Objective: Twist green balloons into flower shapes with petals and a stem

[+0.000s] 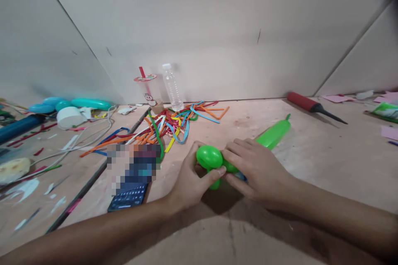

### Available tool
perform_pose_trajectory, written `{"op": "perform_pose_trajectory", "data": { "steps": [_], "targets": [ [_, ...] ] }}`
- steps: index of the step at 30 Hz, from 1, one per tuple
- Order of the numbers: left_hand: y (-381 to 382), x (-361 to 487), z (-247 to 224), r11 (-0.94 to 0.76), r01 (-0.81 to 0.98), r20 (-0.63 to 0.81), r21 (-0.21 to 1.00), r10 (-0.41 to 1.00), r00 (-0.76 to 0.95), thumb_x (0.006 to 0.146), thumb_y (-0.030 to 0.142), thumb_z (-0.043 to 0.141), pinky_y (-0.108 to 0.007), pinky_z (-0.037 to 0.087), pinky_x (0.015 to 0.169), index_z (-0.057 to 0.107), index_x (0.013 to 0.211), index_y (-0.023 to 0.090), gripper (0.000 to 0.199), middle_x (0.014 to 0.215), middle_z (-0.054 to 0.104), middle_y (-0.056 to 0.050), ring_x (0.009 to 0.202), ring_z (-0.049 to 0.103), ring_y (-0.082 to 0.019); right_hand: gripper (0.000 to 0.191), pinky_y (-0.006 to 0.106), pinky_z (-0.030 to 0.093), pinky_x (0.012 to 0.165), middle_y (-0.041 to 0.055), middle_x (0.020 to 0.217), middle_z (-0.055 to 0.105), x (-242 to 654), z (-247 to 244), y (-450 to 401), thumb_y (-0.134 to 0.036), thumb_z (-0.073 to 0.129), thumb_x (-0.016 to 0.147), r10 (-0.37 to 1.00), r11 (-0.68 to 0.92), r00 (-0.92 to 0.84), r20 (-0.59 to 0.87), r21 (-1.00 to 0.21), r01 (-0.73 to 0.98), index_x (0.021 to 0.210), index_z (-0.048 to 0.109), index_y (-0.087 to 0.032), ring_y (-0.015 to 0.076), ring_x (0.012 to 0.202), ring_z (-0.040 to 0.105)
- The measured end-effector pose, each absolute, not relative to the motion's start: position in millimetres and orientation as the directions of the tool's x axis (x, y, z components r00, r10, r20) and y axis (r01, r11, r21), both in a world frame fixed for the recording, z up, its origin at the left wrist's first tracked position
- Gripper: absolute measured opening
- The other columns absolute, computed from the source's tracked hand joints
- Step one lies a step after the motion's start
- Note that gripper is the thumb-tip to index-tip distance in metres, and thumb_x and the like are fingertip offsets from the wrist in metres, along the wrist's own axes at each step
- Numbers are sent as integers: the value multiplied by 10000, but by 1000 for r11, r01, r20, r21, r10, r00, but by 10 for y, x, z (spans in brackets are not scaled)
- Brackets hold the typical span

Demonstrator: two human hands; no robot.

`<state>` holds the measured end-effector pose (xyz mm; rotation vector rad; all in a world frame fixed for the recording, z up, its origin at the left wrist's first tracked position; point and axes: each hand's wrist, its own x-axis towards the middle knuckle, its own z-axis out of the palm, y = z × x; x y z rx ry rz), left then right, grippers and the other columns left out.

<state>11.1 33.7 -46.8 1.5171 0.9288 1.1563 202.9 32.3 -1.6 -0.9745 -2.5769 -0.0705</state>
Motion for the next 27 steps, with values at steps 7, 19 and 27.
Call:
{"op": "perform_pose_trajectory", "data": {
  "steps": [7, 19, 27],
  "targets": [
    [318, -43, -336, -353, 206, 265, 913, 895, 358, 897, 487, 610, -280, 497, 784, 535, 1037, 201, 327, 949, 565, -14, 891, 572, -172, 154, 380, 414, 766, 88, 952, 664, 2132, -90, 428, -269, 601, 913, 561, 793, -701, 440, -42, 608, 1020, 613, -159, 251, 873, 565],
    [245, -1728, -133, -473, 881, 526, 10, 752, 397, 967, 284, 457, -396, 407, 997, 612, 1106, 198, 226, 1162, 651, -85, 1142, 569, -256, 230, 408, 464, 796, 95, 922, 709, 2287, -474, 645, -281, 640, 843, 283, 914, -713, 642, 44, 403, 1029, 601, -150, 246, 836, 624],
    [239, -1891, -273, -491, 867, 485, -83, 740, 465, 944, 306, 488, -408, 424, 998, 597, 1180, 223, 273, 1225, 659, -74, 1186, 583, -271, 181, 405, 468, 786, 93, 891, 695, 2276, -445, 654, -290, 619, 872, 316, 909, -716, 623, 17, 416, 986, 592, -154, 242, 813, 614]
  ]
}}
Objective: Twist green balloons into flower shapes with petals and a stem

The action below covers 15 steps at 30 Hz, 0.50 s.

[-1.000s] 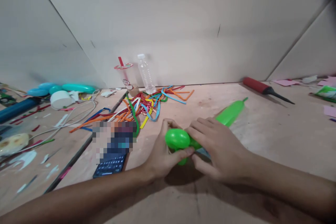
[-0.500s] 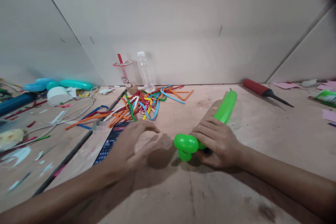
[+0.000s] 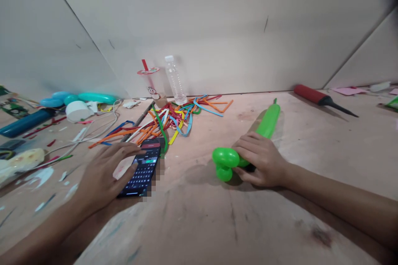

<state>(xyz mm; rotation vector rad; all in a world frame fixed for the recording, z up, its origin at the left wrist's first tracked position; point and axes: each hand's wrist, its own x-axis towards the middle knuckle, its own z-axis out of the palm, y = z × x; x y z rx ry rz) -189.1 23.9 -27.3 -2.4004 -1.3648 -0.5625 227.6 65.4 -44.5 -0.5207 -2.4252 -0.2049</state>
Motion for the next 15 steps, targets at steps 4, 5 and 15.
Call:
{"op": "perform_pose_trajectory", "data": {
  "steps": [4, 5, 15],
  "targets": [
    [294, -1898, -297, -524, 845, 462, -109, 726, 510, 928, 305, 507, -421, 436, 1003, 599, 1178, 224, 279, 1210, 670, -75, 1197, 581, -277, 168, 404, 466, 768, 98, 861, 685, 2272, -448, 648, -303, 609, 877, 320, 906, -713, 624, 19, 423, 951, 597, -152, 242, 791, 606],
    [303, -1903, -306, -533, 837, 462, -120, 716, 523, 925, 298, 510, -423, 440, 1002, 600, 1171, 222, 273, 1202, 674, -77, 1183, 588, -274, 165, 404, 464, 763, 96, 852, 682, 2271, -450, 646, -304, 607, 878, 322, 906, -713, 622, 17, 424, 942, 597, -153, 241, 785, 604],
    [259, -1833, -325, -476, 877, 490, -64, 751, 443, 912, 311, 496, -456, 427, 1041, 611, 1133, 234, 261, 1214, 678, -91, 1177, 595, -281, 177, 397, 464, 760, 90, 867, 685, 2289, -460, 654, -305, 603, 887, 333, 906, -711, 620, -2, 423, 979, 602, -154, 242, 806, 609]
  ]
}}
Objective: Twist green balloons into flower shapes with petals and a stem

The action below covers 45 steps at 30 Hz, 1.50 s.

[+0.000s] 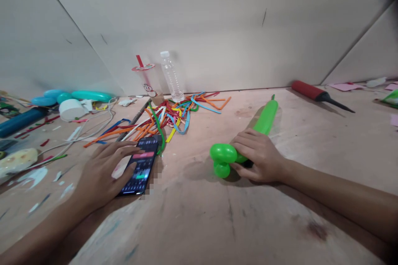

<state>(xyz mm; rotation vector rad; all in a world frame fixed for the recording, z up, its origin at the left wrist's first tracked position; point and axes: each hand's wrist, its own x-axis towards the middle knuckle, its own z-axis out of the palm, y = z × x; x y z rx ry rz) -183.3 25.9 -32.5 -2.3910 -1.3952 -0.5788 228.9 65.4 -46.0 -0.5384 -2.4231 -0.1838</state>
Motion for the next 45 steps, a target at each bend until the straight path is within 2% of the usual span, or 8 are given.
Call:
{"op": "perform_pose_trajectory", "data": {
  "steps": [12, 16, 19, 30, 35, 39, 41, 45],
  "targets": [
    [110, -1735, -207, -466, 881, 481, 80, 792, 375, 904, 298, 492, -453, 391, 1060, 615, 1095, 241, 234, 1160, 679, -81, 1143, 598, -271, 155, 376, 448, 711, 86, 843, 676, 2272, -438, 644, -303, 579, 900, 335, 904, -708, 622, 0, 428, 960, 590, -160, 229, 761, 587],
    [129, -1779, -218, -450, 859, 410, 244, 851, 329, 945, 346, 471, -418, 372, 1116, 525, 1213, 225, 299, 1299, 612, -93, 1268, 522, -265, 168, 368, 439, 701, 85, 844, 671, 2273, -441, 643, -309, 573, 907, 346, 899, -706, 617, -3, 438, 978, 589, -158, 224, 754, 578],
    [169, -1851, -246, -420, 857, 315, 298, 891, 327, 965, 372, 458, -412, 347, 1155, 451, 1322, 211, 392, 1444, 515, -115, 1376, 437, -267, 156, 369, 442, 707, 82, 845, 664, 2280, -449, 644, -308, 576, 908, 352, 896, -706, 614, -4, 443, 972, 584, -165, 227, 764, 576],
    [228, -1891, -310, -409, 887, 283, 215, 895, 345, 936, 429, 518, -527, 312, 1178, 458, 1329, 217, 450, 1540, 409, -157, 1431, 374, -319, 151, 376, 441, 709, 80, 856, 668, 2277, -458, 652, -296, 582, 895, 368, 892, -700, 612, -21, 451, 984, 590, -175, 240, 779, 595],
    [186, -1982, -231, -480, 865, 199, 146, 871, 449, 842, 487, 629, -556, 360, 1143, 369, 1471, 254, 719, 1563, 404, -165, 1441, 376, -380, 141, 377, 445, 710, 81, 849, 664, 2276, -450, 653, -296, 576, 898, 375, 891, -698, 609, -28, 454, 971, 588, -176, 240, 777, 590],
    [101, -2027, -95, -525, 840, 40, 141, 850, 525, 782, 544, 688, -536, 433, 1094, 278, 1560, 318, 909, 1469, 530, -140, 1391, 459, -388, 131, 382, 449, 706, 89, 845, 670, 2277, -452, 652, -285, 578, 896, 363, 893, -697, 618, -18, 450, 956, 587, -169, 243, 769, 596],
    [68, -2002, -34, -490, 853, 19, 182, 869, 495, 801, 570, 655, -515, 457, 1075, 270, 1568, 330, 892, 1454, 549, -121, 1376, 478, -379, 138, 386, 454, 715, 92, 856, 677, 2280, -456, 651, -281, 585, 890, 364, 892, -695, 621, -17, 452, 968, 593, -168, 248, 781, 605],
    [91, -1916, -34, -367, 895, 111, 255, 930, 350, 926, 578, 459, -505, 427, 1099, 296, 1556, 324, 699, 1483, 517, -94, 1399, 451, -345, 155, 384, 461, 718, 88, 870, 682, 2283, -460, 652, -280, 593, 879, 373, 891, -692, 618, -30, 453, 994, 603, -176, 249, 792, 609]
  ]
}}
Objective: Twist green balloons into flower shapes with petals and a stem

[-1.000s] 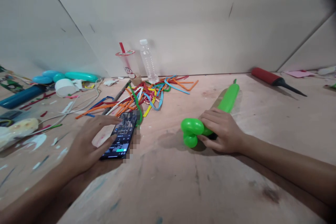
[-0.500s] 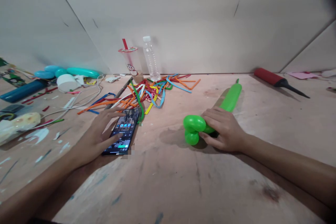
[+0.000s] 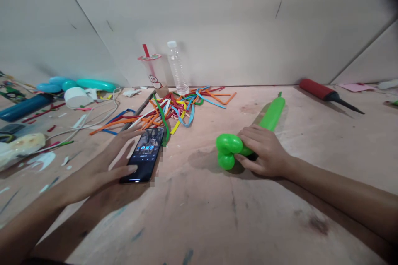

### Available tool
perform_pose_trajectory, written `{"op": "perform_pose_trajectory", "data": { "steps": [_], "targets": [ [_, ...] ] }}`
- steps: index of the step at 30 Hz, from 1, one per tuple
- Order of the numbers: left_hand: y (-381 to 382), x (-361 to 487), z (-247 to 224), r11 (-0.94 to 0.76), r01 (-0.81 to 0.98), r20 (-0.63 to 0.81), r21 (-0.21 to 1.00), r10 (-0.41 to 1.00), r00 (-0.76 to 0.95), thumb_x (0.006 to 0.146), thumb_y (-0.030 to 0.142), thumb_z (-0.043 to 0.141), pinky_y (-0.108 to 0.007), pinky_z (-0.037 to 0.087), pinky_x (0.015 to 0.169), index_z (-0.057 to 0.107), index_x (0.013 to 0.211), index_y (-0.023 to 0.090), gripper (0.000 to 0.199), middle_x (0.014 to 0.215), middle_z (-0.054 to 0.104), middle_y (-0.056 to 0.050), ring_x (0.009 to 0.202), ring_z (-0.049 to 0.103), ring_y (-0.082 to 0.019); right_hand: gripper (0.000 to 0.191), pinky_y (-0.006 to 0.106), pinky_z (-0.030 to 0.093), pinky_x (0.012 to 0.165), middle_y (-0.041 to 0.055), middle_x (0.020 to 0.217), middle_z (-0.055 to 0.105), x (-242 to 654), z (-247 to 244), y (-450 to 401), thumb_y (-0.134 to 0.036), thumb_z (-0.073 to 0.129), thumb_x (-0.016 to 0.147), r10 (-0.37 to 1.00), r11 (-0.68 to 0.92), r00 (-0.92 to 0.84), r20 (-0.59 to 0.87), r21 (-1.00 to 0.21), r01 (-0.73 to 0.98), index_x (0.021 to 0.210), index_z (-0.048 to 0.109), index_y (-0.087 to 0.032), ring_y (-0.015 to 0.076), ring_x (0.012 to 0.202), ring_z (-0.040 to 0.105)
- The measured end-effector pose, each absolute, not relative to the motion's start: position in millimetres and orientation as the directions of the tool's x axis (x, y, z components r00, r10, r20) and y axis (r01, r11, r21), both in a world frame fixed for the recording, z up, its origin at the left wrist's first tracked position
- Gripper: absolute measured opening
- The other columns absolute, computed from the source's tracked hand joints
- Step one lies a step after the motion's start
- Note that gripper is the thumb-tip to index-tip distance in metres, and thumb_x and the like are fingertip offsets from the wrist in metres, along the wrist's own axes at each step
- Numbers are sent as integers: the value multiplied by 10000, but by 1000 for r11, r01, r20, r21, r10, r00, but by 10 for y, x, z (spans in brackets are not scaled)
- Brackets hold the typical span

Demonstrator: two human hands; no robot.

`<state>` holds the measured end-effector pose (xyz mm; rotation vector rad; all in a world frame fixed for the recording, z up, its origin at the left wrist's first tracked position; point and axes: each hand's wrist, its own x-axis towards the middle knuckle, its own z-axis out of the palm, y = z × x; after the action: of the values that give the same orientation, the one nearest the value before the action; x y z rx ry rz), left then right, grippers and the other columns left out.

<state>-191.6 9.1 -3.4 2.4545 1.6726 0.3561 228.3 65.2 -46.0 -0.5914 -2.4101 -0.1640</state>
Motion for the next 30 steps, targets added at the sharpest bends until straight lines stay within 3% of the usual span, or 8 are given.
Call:
{"op": "perform_pose_trajectory", "data": {
  "steps": [3, 6, 10, 15, 19, 22, 25, 30],
  "targets": [
    [174, -1898, -132, -350, 888, 130, 298, 937, 326, 965, 568, 395, -500, 395, 1126, 319, 1549, 304, 645, 1453, 545, -91, 1398, 449, -325, 154, 388, 468, 715, 93, 874, 680, 2280, -459, 654, -283, 590, 882, 380, 891, -690, 617, -44, 452, 994, 601, -177, 253, 795, 606],
    [273, -1924, -199, -375, 879, 120, 296, 927, 355, 950, 584, 447, -526, 348, 1158, 312, 1554, 275, 692, 1480, 519, -113, 1414, 426, -333, 156, 396, 473, 724, 99, 884, 680, 2277, -459, 657, -287, 588, 892, 379, 891, -692, 615, -41, 452, 1000, 590, -175, 256, 803, 604],
    [406, -1940, -124, -364, 886, 28, 286, 928, 372, 928, 629, 458, -564, 313, 1167, 264, 1570, 234, 779, 1519, 471, -146, 1443, 381, -357, 153, 393, 465, 711, 99, 875, 676, 2279, -467, 664, -291, 587, 902, 372, 892, -698, 613, -28, 451, 998, 572, -172, 250, 789, 602],
    [536, -1891, 74, -381, 885, -73, 269, 908, 413, 874, 664, 507, -521, 406, 1112, 432, 1485, 234, 752, 1427, 568, -162, 1348, 512, -348, 149, 395, 467, 716, 97, 873, 676, 2289, -483, 676, -295, 577, 909, 368, 893, -700, 613, -22, 450, 997, 568, -175, 248, 790, 605],
    [558, -1895, 129, -457, 865, -75, 209, 874, 480, 862, 641, 540, -460, 485, 1037, 519, 1418, 266, 671, 1371, 615, -149, 1300, 557, -331, 143, 389, 462, 716, 91, 865, 671, 2290, -478, 676, -298, 582, 903, 375, 891, -695, 614, -32, 452, 980, 571, -178, 244, 785, 602],
    [533, -1928, 101, -477, 862, -75, 173, 866, 494, 823, 635, 612, -465, 477, 1044, 404, 1504, 221, 824, 1408, 581, -164, 1307, 548, -343, 130, 383, 456, 710, 87, 851, 667, 2287, -464, 672, -293, 578, 903, 377, 893, -695, 612, -41, 449, 965, 577, -179, 241, 777, 603],
    [506, -1952, 50, -477, 864, -118, 158, 860, 496, 794, 639, 653, -514, 437, 1078, 252, 1572, 195, 981, 1523, 449, -202, 1395, 446, -373, 123, 380, 448, 699, 84, 840, 665, 2286, -456, 668, -291, 568, 908, 380, 893, -694, 612, -45, 448, 961, 580, -180, 239, 767, 601],
    [502, -1938, 33, -395, 892, -222, 219, 870, 440, 770, 716, 636, -556, 324, 1158, 110, 1598, 263, 1080, 1662, 185, -162, 1495, 271, -380, 137, 394, 442, 704, 98, 842, 663, 2279, -473, 686, -299, 580, 906, 385, 892, -698, 604, -49, 450, 947, 579, -168, 249, 767, 597]
  ]
}}
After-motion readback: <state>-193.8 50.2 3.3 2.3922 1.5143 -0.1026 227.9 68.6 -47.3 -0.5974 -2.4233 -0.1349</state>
